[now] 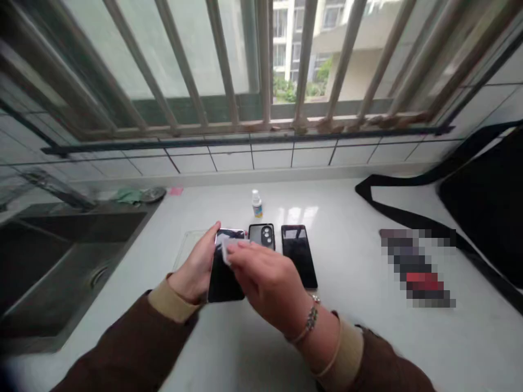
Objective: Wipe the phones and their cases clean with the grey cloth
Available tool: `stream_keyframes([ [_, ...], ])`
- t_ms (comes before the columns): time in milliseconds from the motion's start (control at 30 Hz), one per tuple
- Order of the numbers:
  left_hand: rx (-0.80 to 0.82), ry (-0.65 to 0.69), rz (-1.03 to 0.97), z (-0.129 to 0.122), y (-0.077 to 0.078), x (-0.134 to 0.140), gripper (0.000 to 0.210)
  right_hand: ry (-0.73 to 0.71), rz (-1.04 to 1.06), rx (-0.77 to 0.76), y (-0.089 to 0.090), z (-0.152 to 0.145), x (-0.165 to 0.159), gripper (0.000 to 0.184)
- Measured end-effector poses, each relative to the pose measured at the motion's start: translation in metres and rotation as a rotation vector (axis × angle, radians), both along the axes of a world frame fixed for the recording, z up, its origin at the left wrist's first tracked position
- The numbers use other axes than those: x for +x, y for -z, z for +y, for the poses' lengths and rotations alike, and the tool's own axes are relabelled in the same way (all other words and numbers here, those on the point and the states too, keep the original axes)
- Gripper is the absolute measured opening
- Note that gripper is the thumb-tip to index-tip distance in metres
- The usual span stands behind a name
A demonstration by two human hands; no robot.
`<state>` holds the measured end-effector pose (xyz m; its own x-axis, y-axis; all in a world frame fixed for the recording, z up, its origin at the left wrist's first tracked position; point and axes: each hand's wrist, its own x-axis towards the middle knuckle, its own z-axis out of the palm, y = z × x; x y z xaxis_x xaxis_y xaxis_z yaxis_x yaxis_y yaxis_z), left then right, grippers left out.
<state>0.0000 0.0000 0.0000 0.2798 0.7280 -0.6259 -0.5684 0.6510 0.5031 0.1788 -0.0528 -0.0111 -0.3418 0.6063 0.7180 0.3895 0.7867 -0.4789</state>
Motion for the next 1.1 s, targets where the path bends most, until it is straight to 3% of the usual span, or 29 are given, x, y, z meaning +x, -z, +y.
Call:
stream_keyframes([
  [133, -0.031, -0.057, 0.066, 0.002, -0.002, -0.002, 0.061, -0.207, -0.198, 0.081, 0.008, -0.001, -0.009, 0.021],
  [300, -0.030, -0.075, 0.009, 0.004, -0.001, -0.005, 0.073, -0.261, -0.279, 0.106, 0.012, -0.001, -0.006, 0.025],
  [433, -0.057, -0.039, 0.037, -0.003, -0.005, 0.003, 0.066, -0.158, -0.308, 0.110, 0.013, 0.003, -0.004, 0.028],
  [600, -0.001, 0.069, -0.133, -0.019, -0.008, 0.023, 0.062, 0.085, -0.307, 0.047, 0.014, 0.008, 0.000, 0.033],
  [700, 0.055, 0.089, -0.164, -0.025, -0.007, 0.029, 0.062, 0.134, -0.286, 0.023, 0.013, 0.009, 0.001, 0.033],
  [933, -0.019, 0.040, 0.074, -0.014, -0.005, 0.009, 0.073, -0.166, -0.230, 0.119, 0.004, 0.001, -0.004, 0.024],
  [1033, -0.068, 0.058, 0.056, -0.008, -0.003, -0.001, 0.086, -0.262, -0.225, 0.143, 0.002, -0.003, -0.006, 0.020],
  [1100, -0.063, 0.085, -0.020, -0.008, -0.001, -0.004, 0.084, -0.243, -0.232, 0.134, 0.003, -0.003, -0.007, 0.020],
])
